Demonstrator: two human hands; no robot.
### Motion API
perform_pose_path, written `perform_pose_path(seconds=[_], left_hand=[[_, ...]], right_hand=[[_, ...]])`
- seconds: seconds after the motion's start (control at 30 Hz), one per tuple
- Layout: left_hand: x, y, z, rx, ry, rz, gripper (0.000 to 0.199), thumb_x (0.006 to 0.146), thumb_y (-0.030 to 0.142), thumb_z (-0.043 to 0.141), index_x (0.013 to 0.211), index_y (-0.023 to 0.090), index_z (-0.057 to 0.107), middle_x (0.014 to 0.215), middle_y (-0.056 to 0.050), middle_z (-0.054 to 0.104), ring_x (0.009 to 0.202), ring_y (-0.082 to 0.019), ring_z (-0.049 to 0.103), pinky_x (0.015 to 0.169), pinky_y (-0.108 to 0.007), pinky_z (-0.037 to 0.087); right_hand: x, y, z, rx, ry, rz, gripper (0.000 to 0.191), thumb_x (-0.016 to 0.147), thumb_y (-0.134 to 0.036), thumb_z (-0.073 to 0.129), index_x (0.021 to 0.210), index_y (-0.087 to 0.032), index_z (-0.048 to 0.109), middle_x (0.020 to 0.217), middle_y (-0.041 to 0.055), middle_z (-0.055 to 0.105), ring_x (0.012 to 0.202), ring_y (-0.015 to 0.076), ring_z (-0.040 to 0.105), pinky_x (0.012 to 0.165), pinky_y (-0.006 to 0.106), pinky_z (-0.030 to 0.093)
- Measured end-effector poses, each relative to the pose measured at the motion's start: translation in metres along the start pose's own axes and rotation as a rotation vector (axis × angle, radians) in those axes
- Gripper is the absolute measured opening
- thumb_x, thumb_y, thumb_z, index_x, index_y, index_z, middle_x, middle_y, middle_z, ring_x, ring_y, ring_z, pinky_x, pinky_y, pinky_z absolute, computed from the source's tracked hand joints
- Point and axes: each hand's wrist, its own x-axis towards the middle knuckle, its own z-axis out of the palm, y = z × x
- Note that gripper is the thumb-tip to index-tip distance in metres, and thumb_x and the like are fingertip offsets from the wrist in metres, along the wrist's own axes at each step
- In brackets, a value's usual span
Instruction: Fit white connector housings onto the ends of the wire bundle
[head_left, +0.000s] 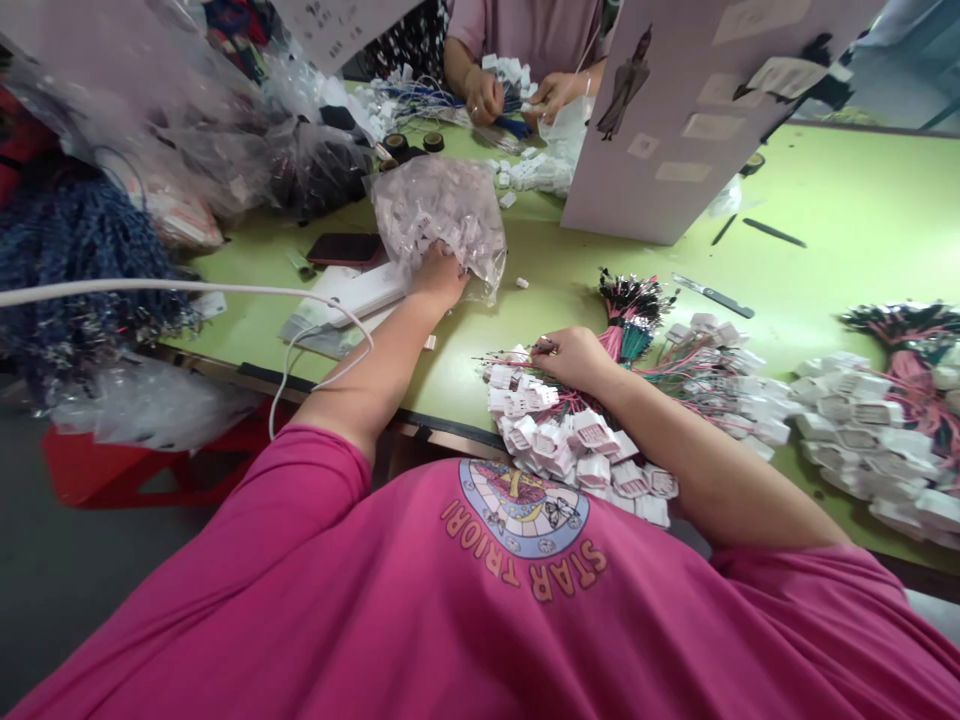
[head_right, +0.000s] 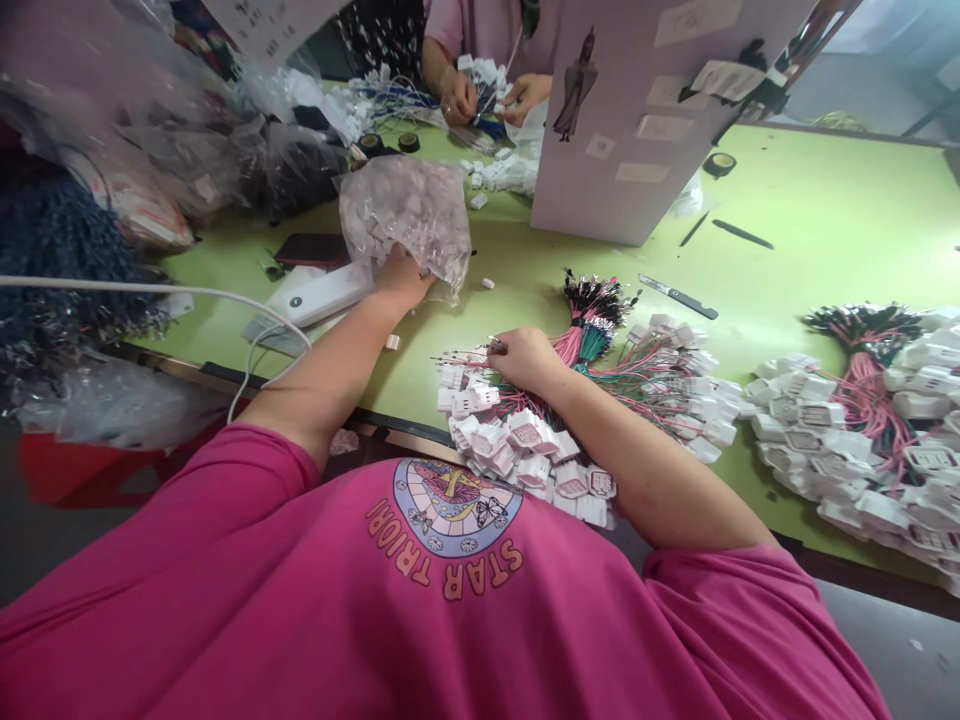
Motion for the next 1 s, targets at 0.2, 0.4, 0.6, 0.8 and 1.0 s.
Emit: perform_pose_path(seconds=[0.2,0.4,0.6,0.8,1.0], left_hand=[[-0.017,0.003,-0.010,0.111,-0.084,-0.077,0.036,0.088,0.029,0.048,0.120,0.017,0.061,0.117,-0.019,0.057,0.109,-0.035,0.055,0.093,-0.048,0.039],[-0.067,0.022,-0.038,-0.314,-0.010,0.064,0.037,0.085,0.036,0.053,0.116,0.015,0.060,0.105,-0.012,0.064,0.095,-0.022,0.058,0.087,-0.033,0.043],[-0.116,0.060,-0.043,-1.288,-0.441,-0.115,0.036,0.075,0.048,0.066,0.084,0.015,0.055,0.066,0.001,0.052,0.048,-0.006,0.045,0.044,-0.021,0.030],[-0.123,0.076,-0.032,-1.448,-0.542,-0.202,0.033,0.078,0.040,0.064,0.098,0.014,0.058,0.068,-0.002,0.058,0.049,-0.008,0.050,0.044,-0.021,0.030],[-0.122,0.075,-0.020,-1.509,-0.502,-0.162,0.036,0.078,0.041,0.067,0.101,0.014,0.059,0.068,-0.001,0.061,0.050,-0.008,0.055,0.046,-0.020,0.037]], right_hand=[[0.000,0.003,-0.002,0.188,0.058,-0.014,0.025,0.067,-0.015,0.057,0.085,-0.015,0.074,0.081,0.0044,0.073,0.075,0.0148,0.062,0.071,0.025,0.044],[-0.007,-0.002,-0.010,0.358,0.041,-0.164,0.021,0.074,-0.026,0.058,0.082,-0.015,0.075,0.079,0.0039,0.071,0.070,0.0130,0.059,0.068,0.026,0.043],[-0.012,-0.006,-0.013,0.386,0.122,-0.130,0.027,0.077,-0.028,0.056,0.090,-0.014,0.075,0.077,0.0042,0.070,0.065,0.0121,0.055,0.063,0.025,0.040],[-0.014,-0.005,-0.009,0.315,0.239,-0.141,0.029,0.081,-0.033,0.052,0.083,-0.013,0.073,0.074,0.0040,0.069,0.067,0.0136,0.056,0.065,0.025,0.040],[-0.015,-0.007,-0.008,0.218,0.243,-0.126,0.028,0.082,-0.029,0.049,0.080,-0.013,0.072,0.075,0.0056,0.070,0.066,0.0135,0.057,0.065,0.025,0.039]])
